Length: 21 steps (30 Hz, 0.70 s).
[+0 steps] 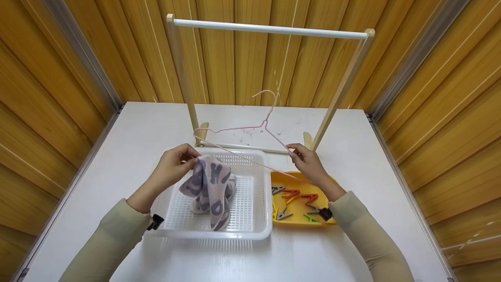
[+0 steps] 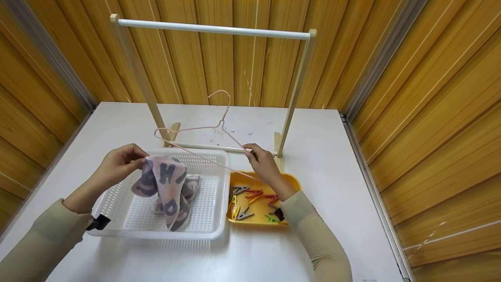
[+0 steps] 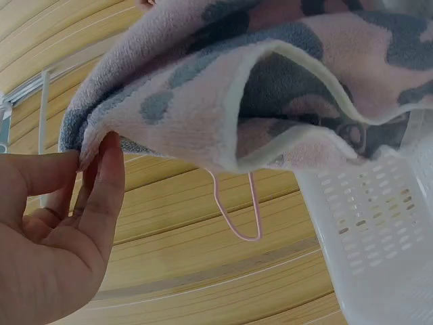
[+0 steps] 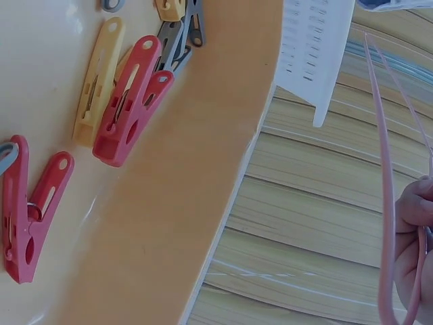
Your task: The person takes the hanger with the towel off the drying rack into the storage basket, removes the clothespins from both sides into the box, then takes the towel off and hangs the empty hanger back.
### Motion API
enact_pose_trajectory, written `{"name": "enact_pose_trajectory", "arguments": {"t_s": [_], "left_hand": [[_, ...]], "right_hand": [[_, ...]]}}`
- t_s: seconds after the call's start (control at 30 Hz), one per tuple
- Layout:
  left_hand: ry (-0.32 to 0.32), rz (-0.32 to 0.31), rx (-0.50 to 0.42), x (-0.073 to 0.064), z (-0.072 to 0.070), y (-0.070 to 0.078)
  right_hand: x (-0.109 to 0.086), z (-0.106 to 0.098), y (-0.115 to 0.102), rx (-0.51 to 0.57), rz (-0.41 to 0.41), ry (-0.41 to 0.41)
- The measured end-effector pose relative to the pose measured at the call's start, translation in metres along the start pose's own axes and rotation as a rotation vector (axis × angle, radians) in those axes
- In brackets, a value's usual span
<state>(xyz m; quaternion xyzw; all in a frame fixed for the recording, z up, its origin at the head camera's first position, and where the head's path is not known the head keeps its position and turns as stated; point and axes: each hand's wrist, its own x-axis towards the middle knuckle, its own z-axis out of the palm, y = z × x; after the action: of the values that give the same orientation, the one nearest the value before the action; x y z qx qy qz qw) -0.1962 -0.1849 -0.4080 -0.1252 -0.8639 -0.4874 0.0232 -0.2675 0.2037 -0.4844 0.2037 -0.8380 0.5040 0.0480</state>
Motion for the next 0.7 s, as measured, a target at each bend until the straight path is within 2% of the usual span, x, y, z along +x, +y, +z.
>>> {"name": "enact_pose_trajectory", "arguments": {"t_s": [0.2,0.43,0.57,0.7], "left_hand": [[-0.075,0.134,0.194,0.015,0.007,-0.009],[-0.282,0.268,0.358,0.030,0.026,-0.016],[-0.369,0.303,0.436,0.033,0.038,-0.021],[-0.421,0.309,0.500,0.032,0.051,-0.029]], "right_hand": [[0.001,0.002,-0.001,0.008,-0.021,0.010],[0.002,0.004,-0.001,-0.007,-0.047,0.038],[0.001,0.006,0.000,-0.013,-0.055,0.039],[0.000,0.008,0.000,-0.016,-0.055,0.030]]}}
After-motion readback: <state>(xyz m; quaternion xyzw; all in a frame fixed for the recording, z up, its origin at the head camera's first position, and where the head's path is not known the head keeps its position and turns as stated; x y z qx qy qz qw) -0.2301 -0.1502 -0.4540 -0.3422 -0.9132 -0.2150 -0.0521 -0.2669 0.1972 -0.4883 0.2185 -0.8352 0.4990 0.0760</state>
